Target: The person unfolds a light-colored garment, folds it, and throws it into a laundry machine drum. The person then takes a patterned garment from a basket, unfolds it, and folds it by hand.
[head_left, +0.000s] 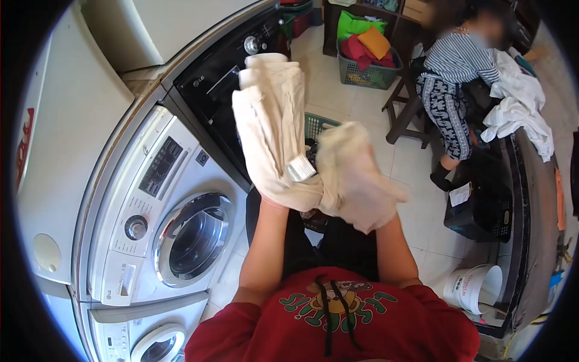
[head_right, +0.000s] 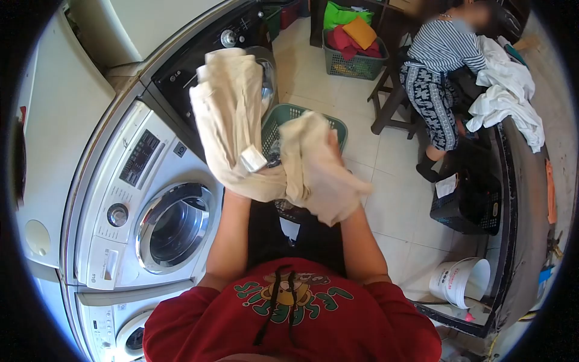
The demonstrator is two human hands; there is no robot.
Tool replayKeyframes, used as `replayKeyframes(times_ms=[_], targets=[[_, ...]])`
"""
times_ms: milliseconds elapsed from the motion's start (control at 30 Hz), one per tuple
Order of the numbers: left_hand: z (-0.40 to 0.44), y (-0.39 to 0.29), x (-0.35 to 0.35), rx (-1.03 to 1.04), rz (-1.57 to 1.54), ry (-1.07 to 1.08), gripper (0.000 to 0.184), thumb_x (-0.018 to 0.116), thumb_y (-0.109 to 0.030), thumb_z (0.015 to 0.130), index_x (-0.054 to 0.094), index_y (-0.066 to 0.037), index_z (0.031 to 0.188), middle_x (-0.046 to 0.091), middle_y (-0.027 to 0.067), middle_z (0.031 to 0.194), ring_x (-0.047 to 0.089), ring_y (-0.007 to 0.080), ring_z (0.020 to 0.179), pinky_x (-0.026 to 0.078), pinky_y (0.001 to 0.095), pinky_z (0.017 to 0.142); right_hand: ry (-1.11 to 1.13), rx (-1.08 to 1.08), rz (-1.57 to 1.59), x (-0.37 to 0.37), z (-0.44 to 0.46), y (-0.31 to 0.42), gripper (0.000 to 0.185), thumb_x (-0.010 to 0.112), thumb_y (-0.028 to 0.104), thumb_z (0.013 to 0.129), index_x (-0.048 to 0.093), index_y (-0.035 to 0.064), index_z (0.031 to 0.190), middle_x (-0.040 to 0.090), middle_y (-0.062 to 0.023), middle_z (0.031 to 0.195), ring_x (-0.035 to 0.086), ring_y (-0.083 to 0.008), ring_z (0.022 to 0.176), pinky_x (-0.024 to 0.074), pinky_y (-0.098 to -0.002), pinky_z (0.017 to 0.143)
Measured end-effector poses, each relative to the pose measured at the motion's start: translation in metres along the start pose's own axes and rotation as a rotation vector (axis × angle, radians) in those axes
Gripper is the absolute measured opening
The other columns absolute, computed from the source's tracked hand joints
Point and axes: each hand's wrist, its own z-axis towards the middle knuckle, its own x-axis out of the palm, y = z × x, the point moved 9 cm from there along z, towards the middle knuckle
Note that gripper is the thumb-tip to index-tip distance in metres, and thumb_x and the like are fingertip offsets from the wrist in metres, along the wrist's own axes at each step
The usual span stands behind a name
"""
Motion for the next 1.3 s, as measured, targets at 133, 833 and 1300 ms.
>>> replayKeyframes(times_ms=[133, 833, 1300], targets=[[-0.012, 0.001, 0.02, -0.14, 0.089, 0.082, 0.044, 0.05, -0.021, 0.086, 0.041, 0.0, 0.124, 0.051, 0.0129, 0.118, 0.049, 0.0257, 0.107, 0.038, 0.0354, 0.093, 0.606, 0.301, 1.456, 0.097, -0.032, 0.045, 0.04, 0.045, 0.023, 0.086, 0.045, -0.0013, 0.118, 0.056, -0.0129, 0.103, 0.054, -0.0231, 0.086, 0.0431, -0.0306, 0.077], [-0.03, -0.014, 0.002, -0.143, 0.426, -0.007, 0.049, 0.064, 0.002, 0.074, 0.044, 0.002, 0.119, 0.054, 0.0125, 0.112, 0.055, 0.0205, 0.096, 0.043, 0.0277, 0.084, -0.121, 1.193, 2.247, 0.096, -0.044, -0.011, 0.026, 0.045, 0.005, 0.082, 0.057, 0.0006, 0.104, 0.058, -0.0086, 0.098, 0.054, -0.014, 0.083, 0.0422, -0.0223, 0.073], [-0.007, -0.079, -0.043, -0.085, 0.694, -0.247, 0.035, 0.067, -0.007, 0.076, 0.051, 0.0, 0.107, 0.059, 0.0098, 0.092, 0.057, 0.0156, 0.081, 0.046, 0.0233, 0.074, -0.658, 1.398, 2.311, 0.106, -0.06, -0.09, 0.031, 0.041, 0.026, 0.091, 0.048, 0.0082, 0.115, 0.053, -0.0093, 0.099, 0.053, -0.0187, 0.09, 0.0432, -0.03, 0.08]])
